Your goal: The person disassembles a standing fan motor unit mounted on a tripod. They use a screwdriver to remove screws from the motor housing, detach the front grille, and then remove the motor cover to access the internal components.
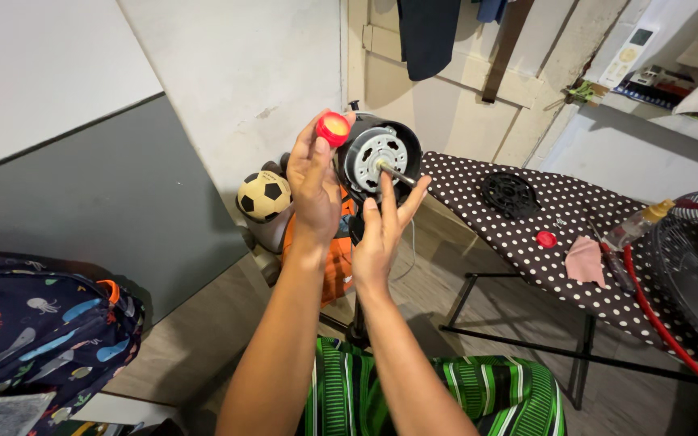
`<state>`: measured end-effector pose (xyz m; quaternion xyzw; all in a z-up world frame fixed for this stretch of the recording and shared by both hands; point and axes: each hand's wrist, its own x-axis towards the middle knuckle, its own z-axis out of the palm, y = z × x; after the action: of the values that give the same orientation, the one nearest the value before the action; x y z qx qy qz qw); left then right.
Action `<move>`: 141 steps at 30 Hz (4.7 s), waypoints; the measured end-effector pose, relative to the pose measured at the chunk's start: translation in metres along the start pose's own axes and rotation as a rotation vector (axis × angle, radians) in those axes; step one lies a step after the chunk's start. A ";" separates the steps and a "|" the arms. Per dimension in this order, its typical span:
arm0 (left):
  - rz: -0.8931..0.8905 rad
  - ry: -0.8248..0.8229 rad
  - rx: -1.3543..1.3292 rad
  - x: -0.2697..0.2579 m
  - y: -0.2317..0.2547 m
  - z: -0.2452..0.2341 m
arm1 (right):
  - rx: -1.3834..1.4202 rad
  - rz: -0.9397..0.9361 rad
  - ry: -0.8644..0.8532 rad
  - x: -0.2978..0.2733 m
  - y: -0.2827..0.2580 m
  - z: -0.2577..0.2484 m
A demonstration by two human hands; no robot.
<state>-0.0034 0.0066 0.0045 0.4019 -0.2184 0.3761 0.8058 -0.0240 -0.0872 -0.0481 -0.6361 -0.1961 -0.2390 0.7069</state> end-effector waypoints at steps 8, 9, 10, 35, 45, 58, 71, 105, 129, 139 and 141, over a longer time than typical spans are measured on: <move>-0.009 -0.010 -0.033 -0.002 0.002 -0.001 | 0.038 -0.021 0.021 -0.004 -0.008 -0.004; -0.008 -0.011 -0.037 -0.002 0.002 -0.001 | 0.037 -0.027 0.020 -0.002 -0.008 -0.003; 0.005 -0.012 -0.028 -0.002 0.002 -0.001 | 0.041 -0.024 0.005 -0.002 -0.009 -0.003; 0.057 0.005 -0.032 -0.002 -0.010 -0.005 | -0.241 -0.647 -0.840 0.172 -0.001 -0.074; 0.086 0.019 -0.049 -0.004 -0.016 -0.007 | -0.458 -0.920 -1.016 0.193 -0.033 -0.065; 0.090 0.028 -0.009 -0.003 -0.015 -0.008 | -0.327 -0.827 -0.923 0.186 -0.010 -0.074; 0.058 0.043 -0.080 -0.004 -0.014 -0.003 | 0.065 -0.307 -0.542 0.073 0.037 -0.070; 0.065 0.043 -0.101 0.001 -0.008 -0.013 | -1.571 -1.002 -0.543 0.058 -0.055 -0.063; 0.053 0.029 -0.069 -0.001 -0.005 -0.010 | -1.509 -0.848 -0.665 0.052 -0.061 -0.054; 0.054 0.047 -0.068 -0.001 -0.008 -0.010 | -1.498 -0.929 -0.551 0.060 -0.077 -0.060; 0.052 0.044 -0.064 0.000 -0.008 -0.010 | -1.496 -0.866 -0.583 0.065 -0.073 -0.054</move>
<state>0.0036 0.0112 -0.0050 0.3618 -0.2230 0.3984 0.8128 -0.0158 -0.1524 0.0423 -0.8346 -0.3823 -0.3782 -0.1192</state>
